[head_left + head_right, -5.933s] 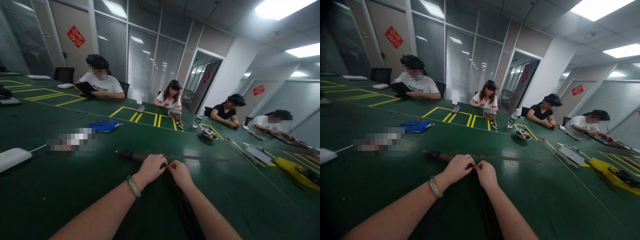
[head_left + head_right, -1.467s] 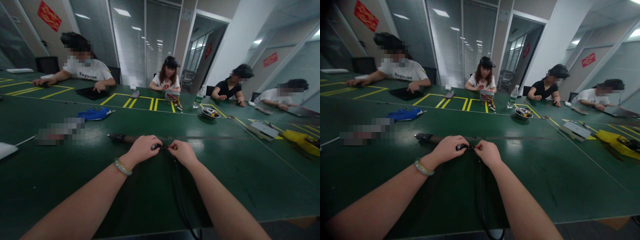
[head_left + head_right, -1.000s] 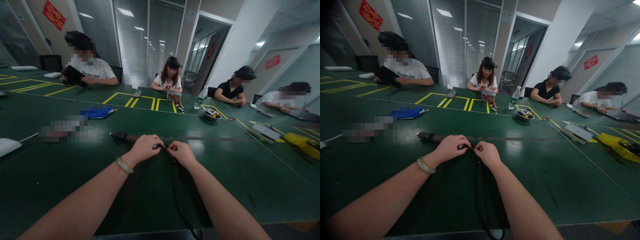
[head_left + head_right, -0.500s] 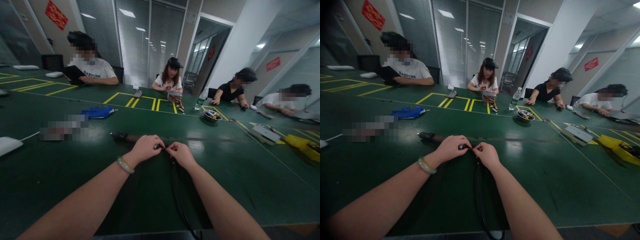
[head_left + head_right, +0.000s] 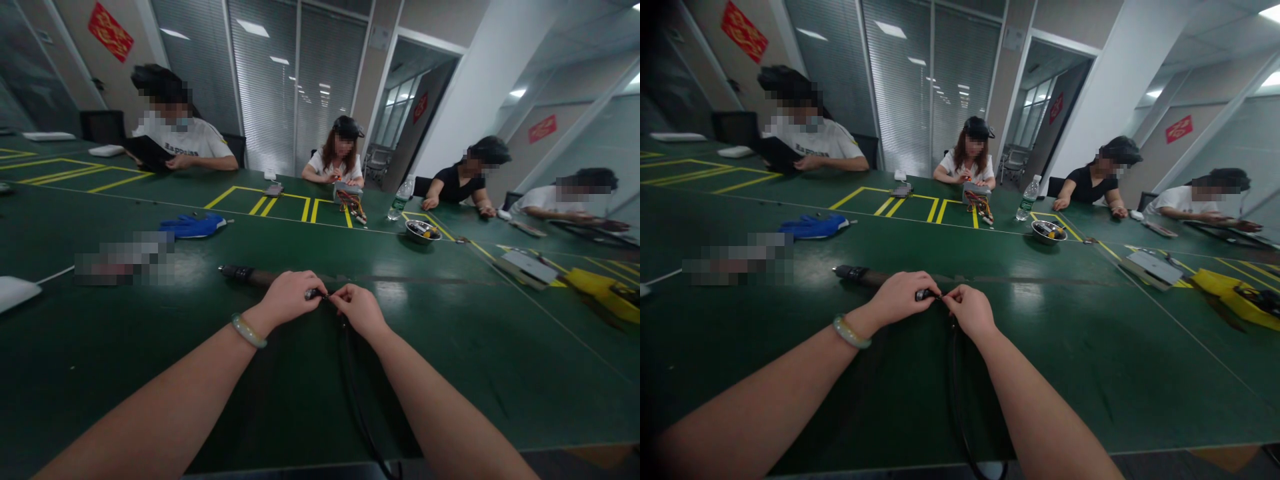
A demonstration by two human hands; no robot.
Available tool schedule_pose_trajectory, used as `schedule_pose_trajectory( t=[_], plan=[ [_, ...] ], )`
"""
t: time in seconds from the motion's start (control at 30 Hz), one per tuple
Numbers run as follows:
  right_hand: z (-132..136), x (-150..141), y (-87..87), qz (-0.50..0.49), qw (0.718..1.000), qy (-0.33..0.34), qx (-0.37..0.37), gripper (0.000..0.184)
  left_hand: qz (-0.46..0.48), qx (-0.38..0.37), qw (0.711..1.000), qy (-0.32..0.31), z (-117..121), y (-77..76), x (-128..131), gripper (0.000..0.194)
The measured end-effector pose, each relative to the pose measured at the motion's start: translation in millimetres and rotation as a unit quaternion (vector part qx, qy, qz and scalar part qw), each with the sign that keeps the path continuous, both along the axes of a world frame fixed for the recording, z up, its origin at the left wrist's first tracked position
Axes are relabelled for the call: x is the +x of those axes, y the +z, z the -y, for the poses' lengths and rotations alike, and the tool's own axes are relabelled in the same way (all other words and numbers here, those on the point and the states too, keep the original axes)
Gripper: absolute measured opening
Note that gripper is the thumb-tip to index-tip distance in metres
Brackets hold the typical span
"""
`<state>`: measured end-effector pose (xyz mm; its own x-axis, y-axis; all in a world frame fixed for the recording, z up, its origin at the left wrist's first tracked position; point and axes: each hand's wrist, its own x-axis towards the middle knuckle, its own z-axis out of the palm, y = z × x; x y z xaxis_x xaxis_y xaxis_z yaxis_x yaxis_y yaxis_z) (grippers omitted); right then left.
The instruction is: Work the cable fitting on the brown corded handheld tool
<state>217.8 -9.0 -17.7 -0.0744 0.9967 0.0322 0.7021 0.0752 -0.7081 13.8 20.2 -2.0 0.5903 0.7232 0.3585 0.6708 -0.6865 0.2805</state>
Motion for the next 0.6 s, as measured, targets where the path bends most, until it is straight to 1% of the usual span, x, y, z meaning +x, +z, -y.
schedule_pose_trajectory(
  t=[0.17,0.3,0.5,0.6],
  plan=[
    [1.6,-2.4,1.8,0.020,1.000,-0.014,0.018,0.018,-0.005,0.009,1.000,0.005,1.1,-0.5,0.1,0.020],
    [2.5,-3.9,3.9,0.024,0.999,-0.019,0.015,0.018,0.003,0.014,1.000,0.014,1.3,-1.5,0.7,0.024],
    [2.4,-5.3,6.0,0.022,0.999,-0.030,0.011,0.019,0.000,0.015,1.000,0.019,0.4,-2.7,0.9,0.019],
    [3.4,-6.9,7.2,0.040,0.998,-0.036,0.021,0.019,0.003,0.014,1.000,0.018,0.6,-2.2,0.8,0.018]
  ],
)
